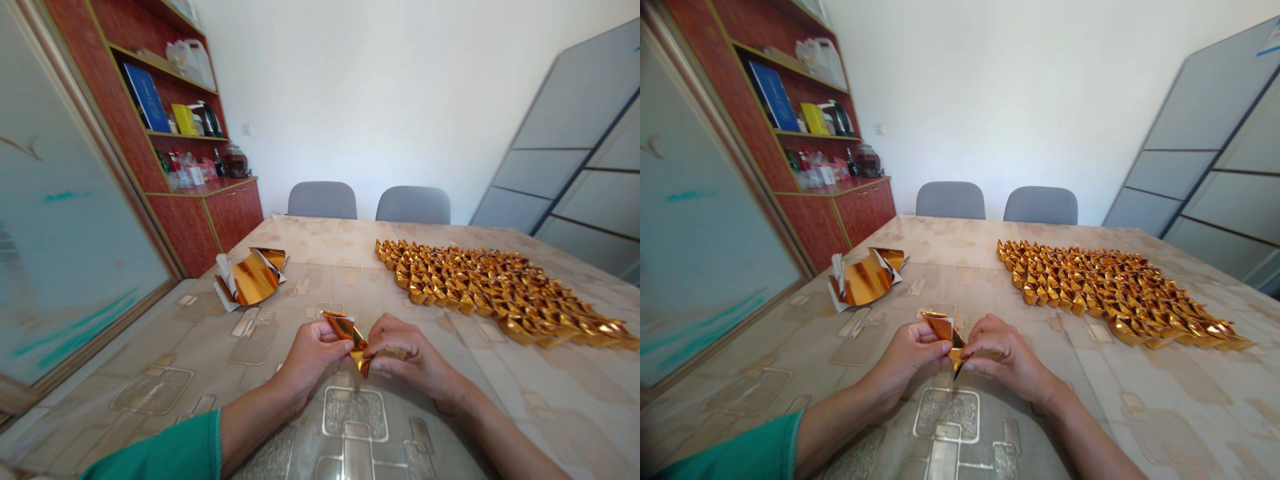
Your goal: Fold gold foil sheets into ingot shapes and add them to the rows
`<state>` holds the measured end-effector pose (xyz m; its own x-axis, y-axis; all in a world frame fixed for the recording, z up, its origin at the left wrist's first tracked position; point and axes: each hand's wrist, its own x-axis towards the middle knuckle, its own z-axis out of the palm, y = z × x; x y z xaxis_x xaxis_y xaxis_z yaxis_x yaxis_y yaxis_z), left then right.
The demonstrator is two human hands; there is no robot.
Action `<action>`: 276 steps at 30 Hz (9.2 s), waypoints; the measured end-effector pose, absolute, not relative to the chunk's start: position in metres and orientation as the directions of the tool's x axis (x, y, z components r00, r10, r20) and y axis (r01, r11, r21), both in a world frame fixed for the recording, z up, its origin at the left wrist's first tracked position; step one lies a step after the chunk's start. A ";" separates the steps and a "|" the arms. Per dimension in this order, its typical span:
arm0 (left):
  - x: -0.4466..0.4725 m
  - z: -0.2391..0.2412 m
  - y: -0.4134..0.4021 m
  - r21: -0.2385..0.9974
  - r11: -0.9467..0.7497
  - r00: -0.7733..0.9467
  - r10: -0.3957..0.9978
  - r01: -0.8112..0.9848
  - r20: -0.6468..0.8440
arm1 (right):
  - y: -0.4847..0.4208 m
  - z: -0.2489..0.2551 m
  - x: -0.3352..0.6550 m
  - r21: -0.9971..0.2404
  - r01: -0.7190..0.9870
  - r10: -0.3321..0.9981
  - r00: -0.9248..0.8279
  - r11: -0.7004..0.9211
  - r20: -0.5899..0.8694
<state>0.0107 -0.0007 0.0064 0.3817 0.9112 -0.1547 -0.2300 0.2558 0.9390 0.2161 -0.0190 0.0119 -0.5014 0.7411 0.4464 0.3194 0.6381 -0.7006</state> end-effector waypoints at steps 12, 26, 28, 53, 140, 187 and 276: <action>0.012 0.013 -0.003 0.938 0.245 0.364 0.920 -0.246 -0.145 | -0.023 0.007 0.195 -0.881 0.265 0.912 -0.239 0.391 0.333; 0.011 0.007 -0.001 0.903 0.271 0.358 0.923 -0.334 -0.145 | -0.029 -0.003 0.178 -0.963 0.128 0.971 -0.061 0.237 0.230; 0.011 0.008 -0.001 0.905 0.262 0.350 0.926 -0.334 -0.139 | -0.029 -0.002 0.177 -0.965 0.124 0.972 -0.074 0.229 0.221; 0.009 0.008 -0.001 0.923 0.229 0.418 0.905 -0.310 -0.085 | -0.027 0.003 0.176 -0.975 0.134 0.984 0.017 0.174 0.178; 0.010 0.007 0.001 0.792 0.406 0.460 0.869 -0.456 -0.181 | -0.027 -0.001 0.175 -0.997 0.031 0.993 -0.099 0.073 0.070; 0.012 0.002 0.001 0.646 0.447 0.340 0.894 -0.619 -0.293 | -0.027 -0.007 0.160 -0.995 -0.011 0.995 0.014 0.100 0.099; 0.013 0.000 0.000 0.866 0.316 0.288 0.934 -0.386 -0.212 | -0.025 -0.004 0.174 -0.897 0.308 0.944 -0.197 0.317 0.266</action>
